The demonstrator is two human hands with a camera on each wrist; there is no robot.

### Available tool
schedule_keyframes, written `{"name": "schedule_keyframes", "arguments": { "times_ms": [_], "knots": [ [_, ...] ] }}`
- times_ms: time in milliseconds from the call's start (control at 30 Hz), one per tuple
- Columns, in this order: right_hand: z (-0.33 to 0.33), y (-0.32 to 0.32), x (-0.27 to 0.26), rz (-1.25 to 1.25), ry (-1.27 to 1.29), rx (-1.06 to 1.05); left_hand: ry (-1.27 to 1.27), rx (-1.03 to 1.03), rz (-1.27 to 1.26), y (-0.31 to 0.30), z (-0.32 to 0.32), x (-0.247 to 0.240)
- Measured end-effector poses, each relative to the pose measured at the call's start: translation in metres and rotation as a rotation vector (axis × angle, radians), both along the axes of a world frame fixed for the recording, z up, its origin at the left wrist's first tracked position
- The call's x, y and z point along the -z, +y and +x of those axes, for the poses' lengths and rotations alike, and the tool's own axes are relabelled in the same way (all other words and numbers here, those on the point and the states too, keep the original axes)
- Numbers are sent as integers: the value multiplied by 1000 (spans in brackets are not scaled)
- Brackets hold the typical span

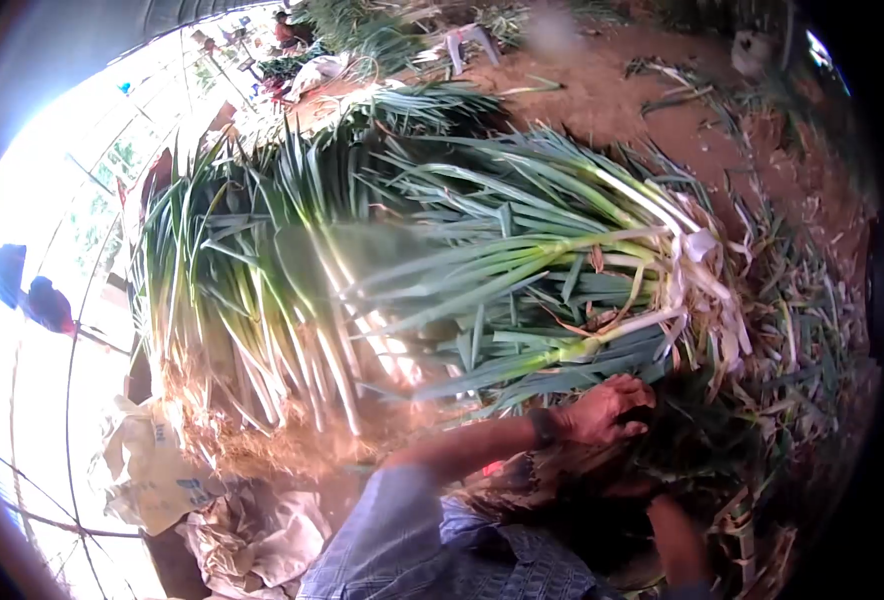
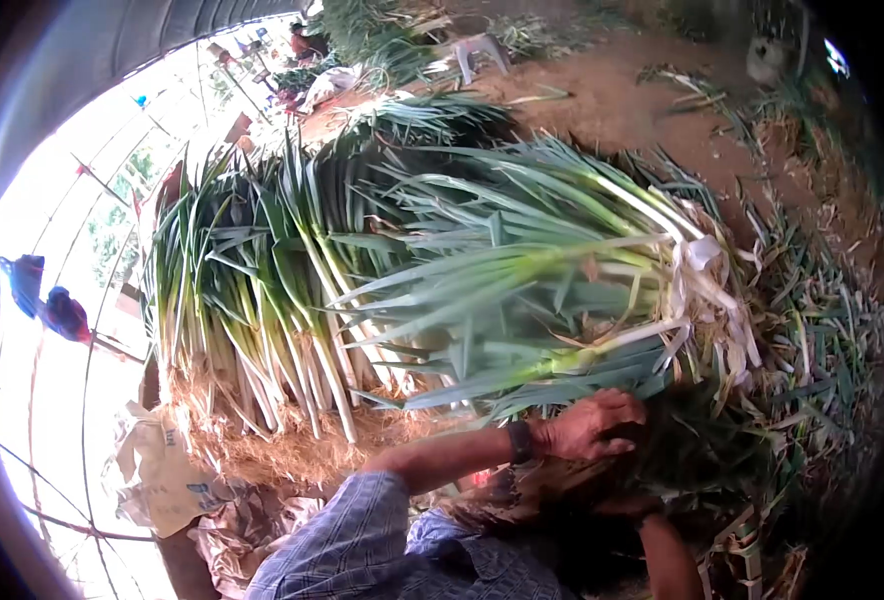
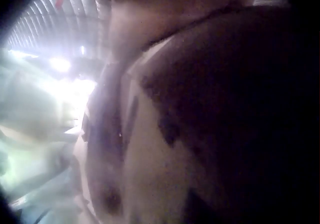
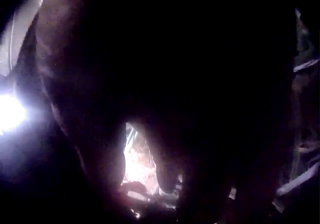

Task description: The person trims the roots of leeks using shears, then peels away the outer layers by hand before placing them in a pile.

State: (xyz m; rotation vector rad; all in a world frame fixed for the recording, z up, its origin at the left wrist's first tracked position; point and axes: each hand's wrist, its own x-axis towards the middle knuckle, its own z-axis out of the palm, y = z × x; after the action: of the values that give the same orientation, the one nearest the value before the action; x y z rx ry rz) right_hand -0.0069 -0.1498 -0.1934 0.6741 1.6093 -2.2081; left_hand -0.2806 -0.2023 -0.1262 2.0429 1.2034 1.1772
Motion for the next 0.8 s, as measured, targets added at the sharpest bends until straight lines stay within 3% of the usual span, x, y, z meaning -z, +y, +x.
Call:
{"name": "schedule_keyframes", "arguments": {
  "times_ms": [133, 167, 200, 233, 267, 300, 367, 400, 467, 567, 600, 667, 767, 800],
  "knots": [
    [17, -4, -19, -70, 65, -35, -66, -44, -12, 1, -10, 3],
    [18, -10, -25, -38, 32, -75, -110, -22, -51, 0, -8, 5],
    [9, -24, -44, 156, -179, -201, -169, -38, -13, 1, -8, 15],
    [-2, -37, -78, 176, -88, -212, -166, -86, -11, 2, -4, 35],
    [-9, -51, -93, 213, -59, -235, -99, -5, -75, -3, -11, 5],
    [-15, -63, -85, 196, 79, -272, -28, -40, -190, -13, -11, -16],
    [-37, -90, -37, 283, 502, -216, -145, -33, -194, -19, -11, -1],
    [-50, -94, -52, 372, 665, -99, -182, -17, -202, -19, -7, -14],
    [-69, -99, -41, 341, 590, -144, -309, -22, -259, -21, 2, -23],
    [-86, -99, 8, 157, 481, -98, -89, -28, -140, -7, -15, 4],
    [-85, -87, 13, 144, 498, -100, -81, -20, -148, -2, -29, 16],
    [-76, -63, 19, 168, 571, -122, -64, -48, -170, -4, -15, -18],
    [-66, -49, 17, 218, 746, -163, 18, -135, -287, 0, -20, -29],
    [-63, -45, 13, 242, 809, -165, -22, -105, -193, 5, -19, -24]
  ]
}}
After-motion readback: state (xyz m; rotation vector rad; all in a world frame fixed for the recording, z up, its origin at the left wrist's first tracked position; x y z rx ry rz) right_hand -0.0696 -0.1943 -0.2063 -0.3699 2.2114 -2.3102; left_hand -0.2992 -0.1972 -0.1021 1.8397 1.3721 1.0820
